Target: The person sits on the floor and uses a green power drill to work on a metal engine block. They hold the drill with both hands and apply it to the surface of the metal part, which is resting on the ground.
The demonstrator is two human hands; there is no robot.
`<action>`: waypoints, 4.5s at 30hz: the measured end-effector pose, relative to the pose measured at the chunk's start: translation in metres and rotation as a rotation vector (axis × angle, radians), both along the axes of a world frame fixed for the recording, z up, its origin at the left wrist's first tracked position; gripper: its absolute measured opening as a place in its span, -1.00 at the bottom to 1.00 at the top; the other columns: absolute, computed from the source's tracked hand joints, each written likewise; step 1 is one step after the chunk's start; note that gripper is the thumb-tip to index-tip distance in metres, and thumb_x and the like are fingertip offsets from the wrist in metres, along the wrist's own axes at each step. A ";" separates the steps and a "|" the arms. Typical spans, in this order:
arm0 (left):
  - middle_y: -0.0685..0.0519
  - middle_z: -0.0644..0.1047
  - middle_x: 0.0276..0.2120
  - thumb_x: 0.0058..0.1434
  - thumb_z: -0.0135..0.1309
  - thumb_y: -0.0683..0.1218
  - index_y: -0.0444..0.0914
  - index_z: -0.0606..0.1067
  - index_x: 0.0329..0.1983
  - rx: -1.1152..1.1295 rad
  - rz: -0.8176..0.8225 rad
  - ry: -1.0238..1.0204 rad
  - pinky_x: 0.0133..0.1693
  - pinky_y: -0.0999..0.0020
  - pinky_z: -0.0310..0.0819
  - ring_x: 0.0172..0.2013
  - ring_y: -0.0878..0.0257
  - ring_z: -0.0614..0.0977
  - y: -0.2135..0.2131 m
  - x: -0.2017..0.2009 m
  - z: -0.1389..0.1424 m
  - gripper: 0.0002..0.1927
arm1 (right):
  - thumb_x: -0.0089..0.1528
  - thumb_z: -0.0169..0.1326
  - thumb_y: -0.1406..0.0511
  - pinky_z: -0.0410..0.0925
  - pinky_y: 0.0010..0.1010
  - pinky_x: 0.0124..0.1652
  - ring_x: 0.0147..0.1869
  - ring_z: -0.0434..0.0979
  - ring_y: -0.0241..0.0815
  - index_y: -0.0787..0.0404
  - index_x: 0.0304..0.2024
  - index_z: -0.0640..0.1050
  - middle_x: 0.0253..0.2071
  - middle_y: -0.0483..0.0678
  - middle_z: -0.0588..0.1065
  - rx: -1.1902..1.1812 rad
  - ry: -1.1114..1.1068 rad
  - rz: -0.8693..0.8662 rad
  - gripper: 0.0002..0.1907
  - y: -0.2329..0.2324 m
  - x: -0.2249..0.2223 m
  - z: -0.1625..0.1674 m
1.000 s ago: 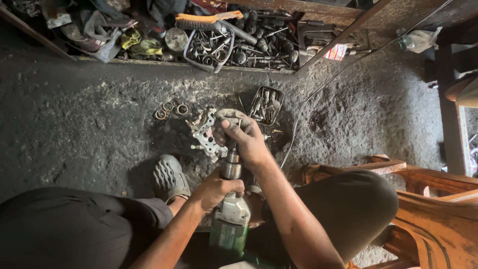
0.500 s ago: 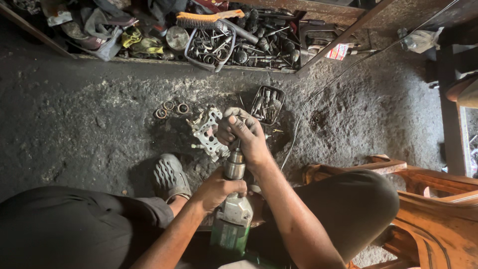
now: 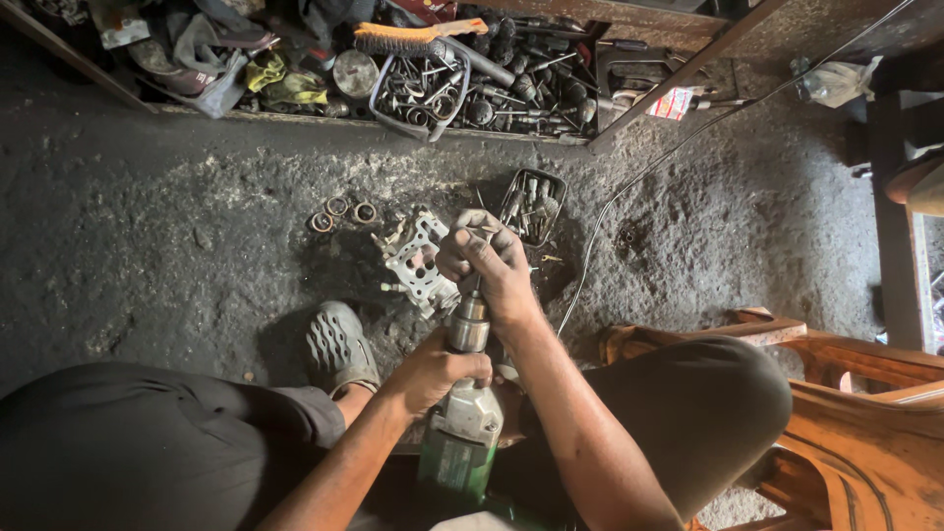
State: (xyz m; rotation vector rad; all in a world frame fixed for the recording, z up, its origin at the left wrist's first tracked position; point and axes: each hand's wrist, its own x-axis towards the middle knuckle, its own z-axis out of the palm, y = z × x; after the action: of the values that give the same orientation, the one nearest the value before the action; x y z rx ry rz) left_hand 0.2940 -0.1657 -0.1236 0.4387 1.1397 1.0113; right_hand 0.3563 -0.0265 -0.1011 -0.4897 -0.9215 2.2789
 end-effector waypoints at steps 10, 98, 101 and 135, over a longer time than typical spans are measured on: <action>-0.03 0.63 -0.45 -0.06 0.16 -0.02 -0.33 0.51 -0.31 -0.038 0.023 -0.054 -0.26 0.28 0.57 -0.39 0.19 0.65 -0.001 -0.001 -0.004 -0.68 | 0.30 0.05 0.43 0.24 -0.53 -0.39 -0.41 0.34 -0.41 0.28 -0.15 0.50 -0.39 -0.18 0.46 0.148 -0.323 -0.156 -0.92 0.002 0.001 -0.002; -0.01 0.58 -0.48 -0.02 0.19 -0.08 -0.31 0.49 -0.29 -0.056 0.067 -0.079 -0.35 0.27 0.52 -0.46 0.21 0.59 -0.003 -0.001 -0.004 -0.73 | 0.35 0.16 0.30 0.35 -0.43 -0.17 -0.28 0.41 -0.31 0.24 -0.07 0.48 -0.38 -0.17 0.43 0.057 -0.138 0.108 -0.82 0.004 -0.006 0.013; -0.01 0.58 -0.49 -0.03 0.18 -0.07 -0.30 0.51 -0.33 -0.039 0.055 -0.071 -0.35 0.29 0.51 -0.47 0.22 0.59 -0.002 -0.001 -0.003 -0.76 | 0.35 0.14 0.33 0.34 -0.38 -0.20 -0.31 0.37 -0.29 0.24 -0.03 0.44 -0.40 -0.16 0.38 0.010 -0.044 0.108 -0.80 0.003 -0.005 0.013; -0.01 0.58 -0.44 -0.04 0.15 -0.06 -0.28 0.47 -0.21 0.016 0.011 -0.025 -0.28 0.27 0.55 -0.40 0.21 0.61 0.002 0.002 0.009 -0.67 | 0.31 0.23 0.29 0.27 -0.36 -0.24 -0.31 0.28 -0.31 0.18 0.00 0.36 -0.34 -0.15 0.31 0.034 0.105 -0.003 -0.66 0.001 -0.004 0.008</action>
State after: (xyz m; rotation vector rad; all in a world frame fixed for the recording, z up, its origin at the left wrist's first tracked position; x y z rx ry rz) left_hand 0.2956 -0.1635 -0.1150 0.4323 1.1135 1.0337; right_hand 0.3522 -0.0258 -0.0935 -0.3530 -0.9049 2.2589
